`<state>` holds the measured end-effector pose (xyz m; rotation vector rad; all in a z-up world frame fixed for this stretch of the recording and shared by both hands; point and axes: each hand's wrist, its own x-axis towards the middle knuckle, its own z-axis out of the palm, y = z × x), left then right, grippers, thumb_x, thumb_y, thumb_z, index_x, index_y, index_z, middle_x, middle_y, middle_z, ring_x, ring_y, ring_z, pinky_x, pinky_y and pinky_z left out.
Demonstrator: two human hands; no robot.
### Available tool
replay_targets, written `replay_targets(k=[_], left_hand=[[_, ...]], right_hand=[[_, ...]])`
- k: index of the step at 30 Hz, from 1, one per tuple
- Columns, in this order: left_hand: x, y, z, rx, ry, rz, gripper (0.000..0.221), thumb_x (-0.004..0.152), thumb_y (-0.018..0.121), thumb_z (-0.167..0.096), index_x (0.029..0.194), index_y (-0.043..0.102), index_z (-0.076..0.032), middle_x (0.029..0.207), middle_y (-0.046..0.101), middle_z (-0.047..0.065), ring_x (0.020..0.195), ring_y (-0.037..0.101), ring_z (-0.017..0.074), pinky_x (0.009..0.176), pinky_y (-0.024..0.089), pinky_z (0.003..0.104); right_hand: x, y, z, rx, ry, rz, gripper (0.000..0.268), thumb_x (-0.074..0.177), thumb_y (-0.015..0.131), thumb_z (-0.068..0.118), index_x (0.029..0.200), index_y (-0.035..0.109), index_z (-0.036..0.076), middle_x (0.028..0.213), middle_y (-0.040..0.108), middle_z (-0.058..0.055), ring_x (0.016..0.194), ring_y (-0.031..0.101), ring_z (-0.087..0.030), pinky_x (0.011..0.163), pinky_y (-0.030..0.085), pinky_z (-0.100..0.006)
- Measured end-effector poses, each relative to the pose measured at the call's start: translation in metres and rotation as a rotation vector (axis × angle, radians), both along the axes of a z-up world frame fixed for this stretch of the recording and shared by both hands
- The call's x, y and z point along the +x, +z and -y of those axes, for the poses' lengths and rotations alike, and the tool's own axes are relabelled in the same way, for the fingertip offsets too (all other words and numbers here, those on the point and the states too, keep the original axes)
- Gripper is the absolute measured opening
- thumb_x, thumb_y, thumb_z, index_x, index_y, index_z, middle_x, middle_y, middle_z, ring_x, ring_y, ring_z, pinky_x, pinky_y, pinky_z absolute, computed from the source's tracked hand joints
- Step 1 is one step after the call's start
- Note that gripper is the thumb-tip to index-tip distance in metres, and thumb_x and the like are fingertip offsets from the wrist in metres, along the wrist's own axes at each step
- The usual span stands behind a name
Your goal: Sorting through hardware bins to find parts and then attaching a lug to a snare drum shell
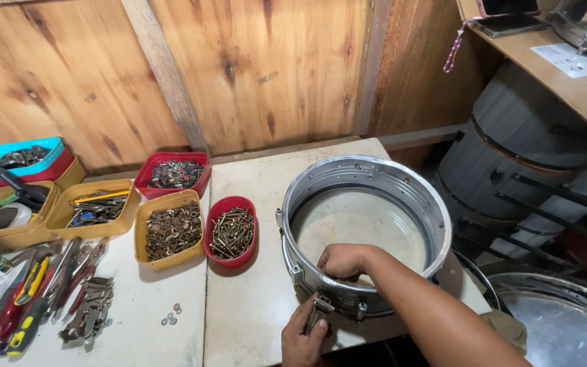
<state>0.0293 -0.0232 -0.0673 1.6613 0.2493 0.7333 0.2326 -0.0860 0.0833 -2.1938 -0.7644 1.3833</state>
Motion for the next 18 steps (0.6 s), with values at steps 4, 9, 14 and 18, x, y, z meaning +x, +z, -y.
replay_targets(k=[4,9,14,18], left_hand=[[-0.002,0.013,0.004,-0.139,-0.016,0.041,0.056,0.085,0.074,-0.037,0.132,0.072,-0.008,0.126,0.077,0.013,0.118,0.072,0.02,0.099,0.054,0.031],[-0.004,0.02,0.006,-0.272,-0.027,-0.047,0.052,0.083,0.071,-0.033,0.13,0.076,-0.01,0.098,0.081,0.01,0.065,0.074,0.0176,0.06,0.062,0.029],[-0.003,0.013,0.004,-0.214,-0.026,-0.052,0.051,0.083,0.069,-0.027,0.131,0.074,-0.01,0.122,0.08,0.009,0.103,0.072,0.0159,0.086,0.058,0.029],[-0.001,0.0,-0.001,-0.098,-0.049,0.0,0.055,0.087,0.071,-0.038,0.134,0.071,-0.01,0.129,0.076,0.011,0.118,0.071,0.0188,0.098,0.055,0.031]], right_hand=[[-0.002,0.005,0.0,-0.016,0.012,0.036,0.025,0.083,0.053,0.003,0.088,0.077,0.008,0.063,0.057,-0.004,0.052,0.047,-0.015,0.041,0.037,-0.03],[-0.001,0.004,0.0,-0.014,0.038,0.056,0.022,0.083,0.053,0.002,0.084,0.075,0.008,0.066,0.059,-0.003,0.056,0.049,-0.015,0.045,0.038,-0.03],[0.0,0.002,0.0,-0.014,0.049,0.055,0.024,0.084,0.054,0.003,0.089,0.077,0.007,0.069,0.064,-0.003,0.059,0.053,-0.016,0.047,0.043,-0.031],[-0.003,0.012,0.0,-0.025,0.051,0.039,0.019,0.086,0.053,0.002,0.079,0.07,0.008,0.062,0.053,-0.004,0.051,0.043,-0.015,0.043,0.034,-0.03]])
